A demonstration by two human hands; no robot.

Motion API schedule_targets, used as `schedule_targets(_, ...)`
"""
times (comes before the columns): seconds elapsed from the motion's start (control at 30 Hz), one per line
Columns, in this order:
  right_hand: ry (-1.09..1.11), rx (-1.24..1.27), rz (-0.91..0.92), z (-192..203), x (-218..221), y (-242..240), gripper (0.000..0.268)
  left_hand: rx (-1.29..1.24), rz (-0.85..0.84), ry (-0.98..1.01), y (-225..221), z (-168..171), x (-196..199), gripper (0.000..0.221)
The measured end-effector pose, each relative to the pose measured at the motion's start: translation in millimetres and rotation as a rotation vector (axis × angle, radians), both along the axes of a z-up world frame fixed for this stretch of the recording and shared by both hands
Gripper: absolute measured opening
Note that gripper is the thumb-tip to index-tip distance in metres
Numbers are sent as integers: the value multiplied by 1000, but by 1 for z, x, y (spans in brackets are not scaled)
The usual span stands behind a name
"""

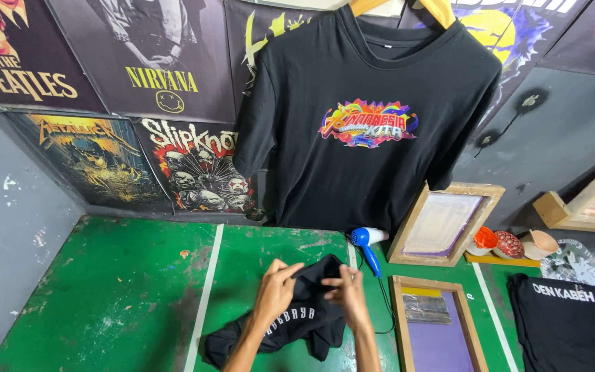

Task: The person folds a t-shirt by placing it on a stack, then straightening and aligning its edges by hand before folding it into a compact shape.

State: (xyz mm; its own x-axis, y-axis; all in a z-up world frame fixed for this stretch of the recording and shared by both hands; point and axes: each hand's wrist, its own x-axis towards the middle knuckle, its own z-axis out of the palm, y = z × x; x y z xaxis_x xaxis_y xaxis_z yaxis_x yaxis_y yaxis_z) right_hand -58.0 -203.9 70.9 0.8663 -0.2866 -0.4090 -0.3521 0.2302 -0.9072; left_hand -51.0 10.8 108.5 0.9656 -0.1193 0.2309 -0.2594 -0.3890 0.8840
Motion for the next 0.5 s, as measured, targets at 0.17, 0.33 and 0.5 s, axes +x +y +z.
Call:
schedule_targets(0.17,54,270,71,36,-8,52,77,-54,-43,-115,-28,-32,2,31)
schedule_targets(0.33,-124,352,111,2,5,42,75,63,-56,-280,-28,-6,-5,21)
schedule_targets(0.5,-153,321,35,-25,18,24,53,-21,-122,-267,-20,3,-2,15)
